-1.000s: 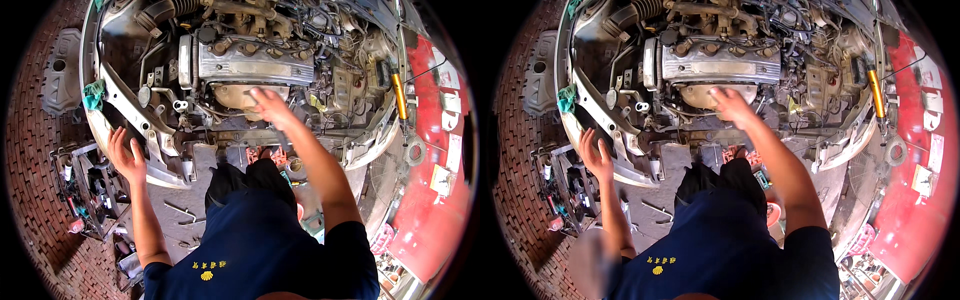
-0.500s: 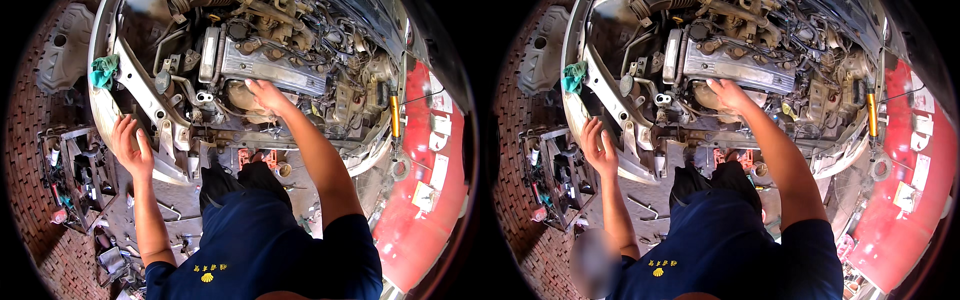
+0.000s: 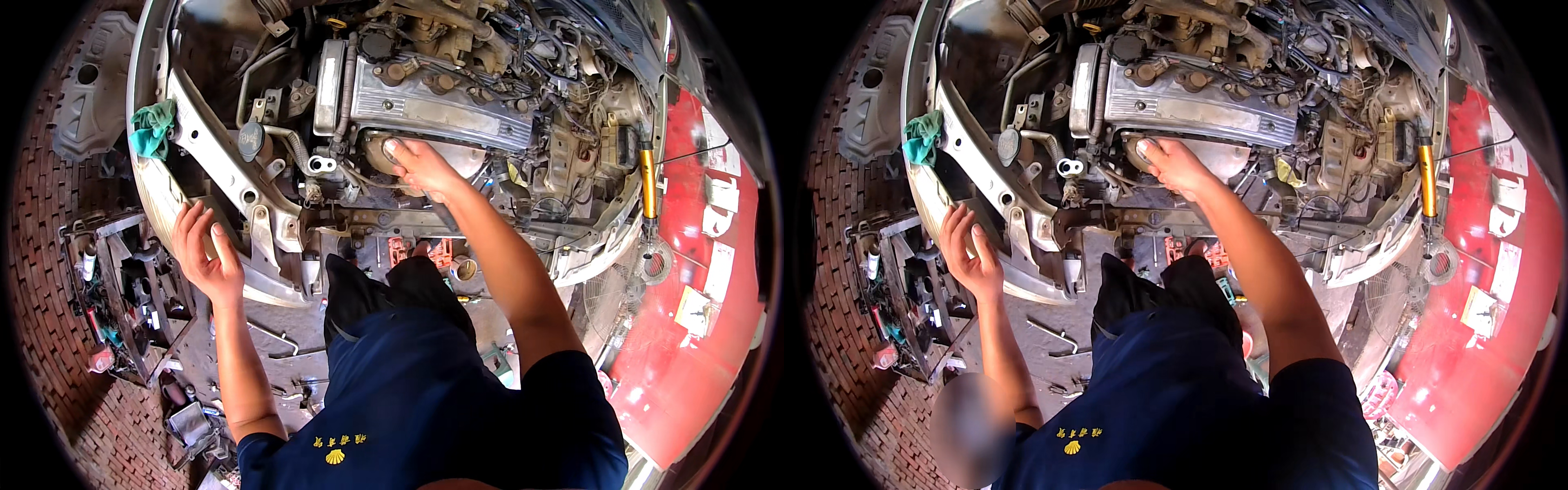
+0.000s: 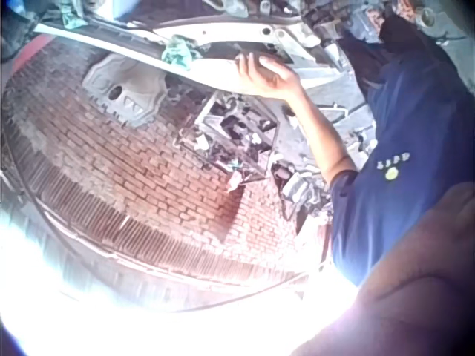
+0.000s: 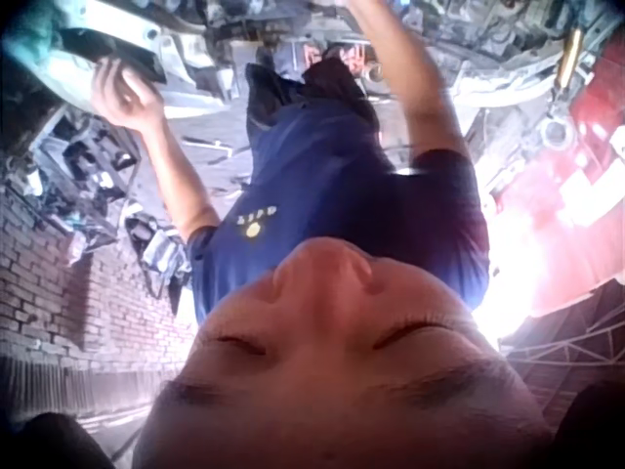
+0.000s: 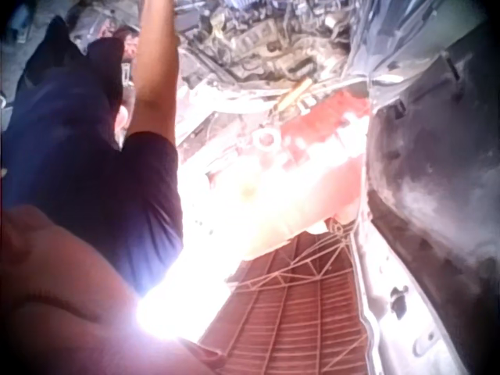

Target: The person works on a car engine, using a socket wrench to loosen or tighten bolts on the engine block, sorting through a red bowl of various nuts and bolts, and wiping down a section of the car frame with a green cloth.

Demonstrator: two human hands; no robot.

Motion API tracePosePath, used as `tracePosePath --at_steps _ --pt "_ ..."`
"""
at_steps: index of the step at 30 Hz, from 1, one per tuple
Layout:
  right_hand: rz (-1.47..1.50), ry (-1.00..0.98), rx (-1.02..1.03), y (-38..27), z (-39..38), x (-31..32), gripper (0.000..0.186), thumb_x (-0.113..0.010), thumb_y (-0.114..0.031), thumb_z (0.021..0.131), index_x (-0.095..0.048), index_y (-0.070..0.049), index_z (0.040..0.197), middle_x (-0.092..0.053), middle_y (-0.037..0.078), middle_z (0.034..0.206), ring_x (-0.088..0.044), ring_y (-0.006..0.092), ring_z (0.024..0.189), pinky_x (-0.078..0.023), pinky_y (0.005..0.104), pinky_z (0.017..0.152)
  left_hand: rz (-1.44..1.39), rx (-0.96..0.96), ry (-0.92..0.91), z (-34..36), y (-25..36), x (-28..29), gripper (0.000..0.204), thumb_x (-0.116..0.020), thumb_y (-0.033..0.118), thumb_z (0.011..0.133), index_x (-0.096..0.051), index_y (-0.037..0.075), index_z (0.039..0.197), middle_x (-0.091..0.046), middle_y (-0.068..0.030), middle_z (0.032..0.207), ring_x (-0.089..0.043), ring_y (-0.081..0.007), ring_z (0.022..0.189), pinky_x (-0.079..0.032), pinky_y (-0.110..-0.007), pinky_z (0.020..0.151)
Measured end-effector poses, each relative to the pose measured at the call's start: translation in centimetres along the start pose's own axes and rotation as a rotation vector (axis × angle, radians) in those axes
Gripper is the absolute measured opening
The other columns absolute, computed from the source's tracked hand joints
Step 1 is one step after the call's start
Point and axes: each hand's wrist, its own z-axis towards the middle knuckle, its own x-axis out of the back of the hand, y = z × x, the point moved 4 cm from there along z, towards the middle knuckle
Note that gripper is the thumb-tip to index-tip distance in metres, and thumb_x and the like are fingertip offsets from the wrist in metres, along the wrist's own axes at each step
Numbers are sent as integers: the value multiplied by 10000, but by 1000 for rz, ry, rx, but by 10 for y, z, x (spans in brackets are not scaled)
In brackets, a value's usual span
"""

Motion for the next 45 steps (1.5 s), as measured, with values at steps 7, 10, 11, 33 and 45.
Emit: tracePosePath --at_steps 7,10,11,33,45 --pt "257 206 46 13 3 -17 429 -608 -495 1114 -624 -70 1168 -559 9 766 -389 60 524 -310 251 448 31 -14 -12 2 5 -1 193 -667 58 996 -749 10 1164 -736 -151 1302 -620 -385 1348 -440 -485 1163" --pt "203 201 38 9 2 -5 448 -618 -514 1104 -647 -68 1085 -561 -8 738 -395 70 520 -310 274 445 85 -23 -13 -1 4 -1 186 -685 75 993 -759 26 1156 -740 -140 1300 -605 -383 1367 -435 -489 1170" --pt "159 214 34 8 1 0 458 -619 -520 1101 -653 -66 1049 -557 -15 722 -395 74 515 -309 283 443 86 -35 -15 0 6 -2 186 -685 75 993 -759 26 1156 -740 -140 1300 -605 -383 1367 -435 -489 1170" --pt "652 571 198 229 -14 -15 242 -797 -200 950 -668 -26 1057 -668 7 811 -582 76 697 -457 268 648 279 -140 -96 1 10 -16 170 -687 103 1004 -784 55 1136 -766 -82 1279 -595 -331 1352 -426 -454 1165" --pt "-304 993 218 226 20 -28 340 -801 -300 846 -626 -23 935 -725 182 922 -679 461 852 -531 525 806 356 -183 -125 0 10 -19 173 -666 115 1024 -781 54 1138 -774 -78 1277 -596 -348 1345 -417 -471 1164"
